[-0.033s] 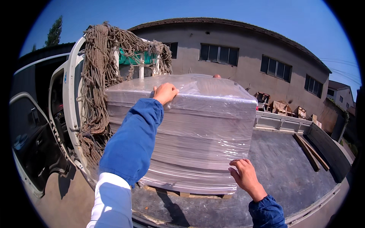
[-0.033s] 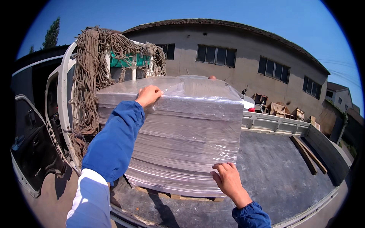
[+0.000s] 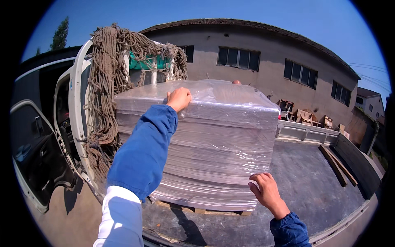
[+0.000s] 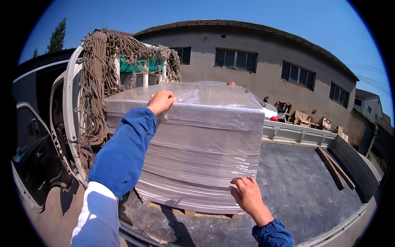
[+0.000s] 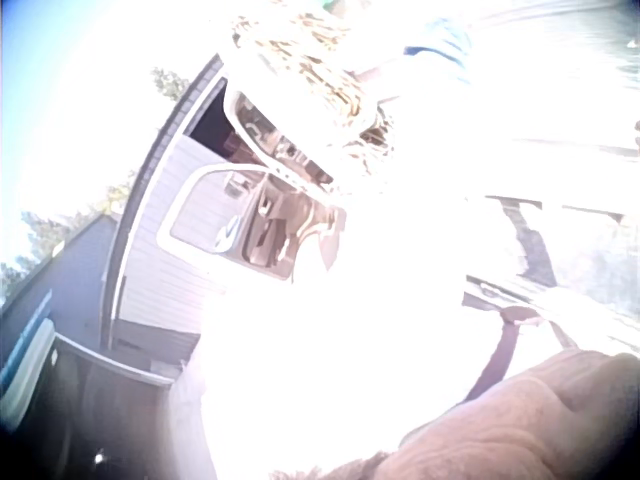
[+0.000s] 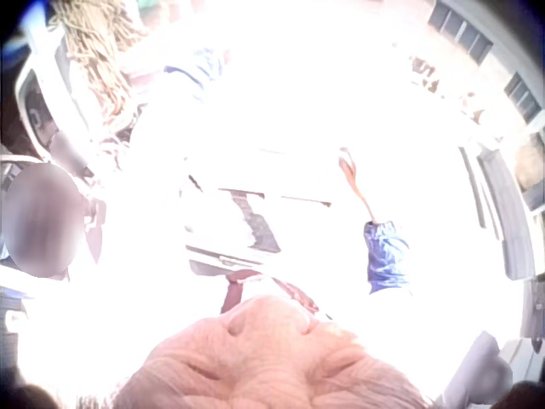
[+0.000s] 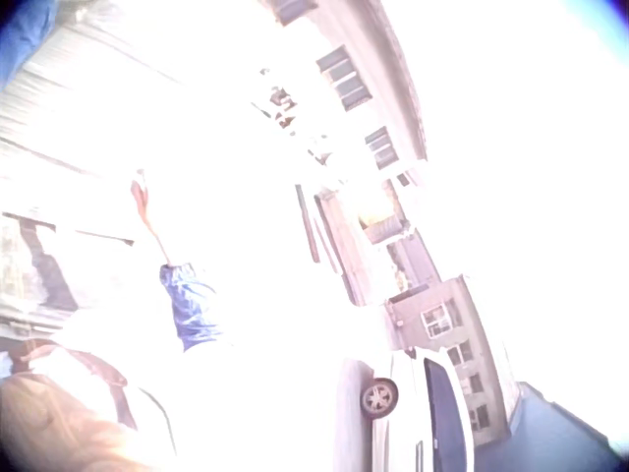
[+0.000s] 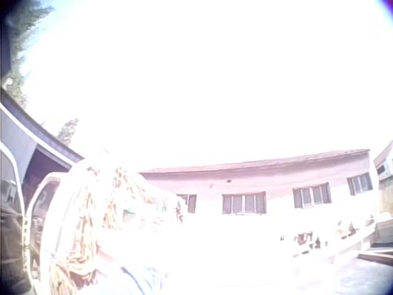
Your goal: The person walks from a workshop to a parked truck and unwraps a stack of large boards. They remove the plastic wrapping and then repeatedly pick up individual boards from the stack, place them on a wooden pallet on the ground, and return them to the truck bed.
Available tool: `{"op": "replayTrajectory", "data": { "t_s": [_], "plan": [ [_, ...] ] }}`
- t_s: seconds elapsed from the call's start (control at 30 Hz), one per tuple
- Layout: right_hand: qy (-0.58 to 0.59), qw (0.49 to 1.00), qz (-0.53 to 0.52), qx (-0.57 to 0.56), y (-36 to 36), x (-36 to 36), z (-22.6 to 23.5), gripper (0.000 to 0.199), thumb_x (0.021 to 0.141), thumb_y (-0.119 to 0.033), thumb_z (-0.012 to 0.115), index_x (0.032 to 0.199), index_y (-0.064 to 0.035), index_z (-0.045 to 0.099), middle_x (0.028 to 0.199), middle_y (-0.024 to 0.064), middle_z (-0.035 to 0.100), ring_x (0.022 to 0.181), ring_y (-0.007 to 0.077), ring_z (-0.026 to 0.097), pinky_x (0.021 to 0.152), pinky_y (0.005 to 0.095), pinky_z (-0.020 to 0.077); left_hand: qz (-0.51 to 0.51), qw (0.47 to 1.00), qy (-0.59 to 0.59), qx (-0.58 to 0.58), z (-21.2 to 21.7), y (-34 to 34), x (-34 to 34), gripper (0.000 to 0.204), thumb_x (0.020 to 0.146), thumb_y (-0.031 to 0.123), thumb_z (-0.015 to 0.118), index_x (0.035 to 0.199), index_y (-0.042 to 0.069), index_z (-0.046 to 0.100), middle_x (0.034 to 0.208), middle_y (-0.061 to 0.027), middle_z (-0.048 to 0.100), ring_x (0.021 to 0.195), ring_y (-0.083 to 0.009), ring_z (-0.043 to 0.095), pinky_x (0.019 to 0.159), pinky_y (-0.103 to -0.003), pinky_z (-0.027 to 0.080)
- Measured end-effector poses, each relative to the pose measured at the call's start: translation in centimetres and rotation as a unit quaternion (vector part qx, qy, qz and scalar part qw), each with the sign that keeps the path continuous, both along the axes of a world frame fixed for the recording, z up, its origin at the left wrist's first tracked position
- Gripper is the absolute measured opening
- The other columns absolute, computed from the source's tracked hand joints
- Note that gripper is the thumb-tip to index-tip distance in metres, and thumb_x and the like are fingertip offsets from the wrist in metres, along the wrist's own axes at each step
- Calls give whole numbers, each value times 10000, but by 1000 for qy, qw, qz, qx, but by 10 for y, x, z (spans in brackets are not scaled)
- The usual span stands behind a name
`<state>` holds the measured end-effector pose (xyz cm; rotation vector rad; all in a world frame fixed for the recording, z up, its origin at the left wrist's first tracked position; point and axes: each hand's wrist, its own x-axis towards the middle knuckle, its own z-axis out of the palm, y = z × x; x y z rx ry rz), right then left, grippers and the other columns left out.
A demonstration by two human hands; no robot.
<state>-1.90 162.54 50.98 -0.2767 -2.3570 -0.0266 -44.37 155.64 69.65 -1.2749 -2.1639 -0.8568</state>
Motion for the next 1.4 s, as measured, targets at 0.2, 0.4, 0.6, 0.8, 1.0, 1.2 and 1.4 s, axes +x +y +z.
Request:
{"op": "replayTrajectory", "data": {
  "t_s": [0.2, 0.4, 0.6, 0.8, 1.0, 1.2, 1.4],
  "plan": [
    [-2, 1000, -3, -15, 28, 13, 10, 115, 885, -157, 666, 946, -62, 648, 898, 69, 668, 865, 277, 640, 954, 448, 440, -134, 989, -53, 30, 7, 7, -14, 192, 916, 197, 575, 886, 29, 661, 826, -85, 705, 808, -196, 679, 721, -342, 524],
    [24, 1000, 8, -10, 32, -19, 47, 114, 883, -152, 672, 946, -60, 646, 856, 71, 677, 845, 277, 646, 927, 423, 454, -315, 913, -207, 158, -19, -4, -30, 204, 938, 217, 595, 917, 21, 649, 786, -54, 695, 716, -139, 655, 667, -310, 511],
    [30, 999, 41, -18, 30, -62, 56, 94, 889, -144, 668, 928, -62, 644, 734, 67, 672, 743, 265, 656, 850, 375, 471, -173, 985, 9, -18, -24, -35, -31, 145, 903, 198, 635, 939, 58, 644, 838, -78, 685, 768, -222, 654, 691, -358, 495],
    [22, 997, 66, -46, 20, -103, 53, 108, 902, -153, 657, 933, -50, 653, 700, 62, 668, 719, 258, 648, 787, 367, 486, -47, 952, 277, 119, -69, -61, -18, 97, 914, 168, 604, 931, 82, 562, 870, -84, 615, 854, -297, 591, 804, -401, 425],
    [18, 995, 47, -85, 11, -121, 60, 126, 881, -148, 676, 951, -44, 664, 754, 85, 676, 786, 289, 628, 710, 382, 501, -176, 971, 145, 70, -117, -97, 6, 179, 867, 152, 667, 967, 74, 541, 926, -89, 572, 914, -308, 562, 775, -437, 453],
    [48, 988, 110, 102, -13, -160, 83, 146, 827, -94, 695, 951, -52, 632, 955, 100, 657, 875, 306, 615, 781, 394, 485, -44, 958, 276, 72, -96, -92, -36, 311, 820, 231, 731, 1065, 129, 568, 1005, -52, 576, 976, -264, 561, 837, -393, 401],
    [64, 971, 74, 219, -13, -185, 107, 294, 811, -99, 710, 1077, -73, 587, 1182, 111, 594, 1092, 287, 558, 946, 428, 426, -4, 966, 254, 41, -113, -106, -60, 166, 854, 226, 679, 893, 105, 574, 900, -67, 580, 886, -273, 575, 792, -403, 426]
  ]
}}
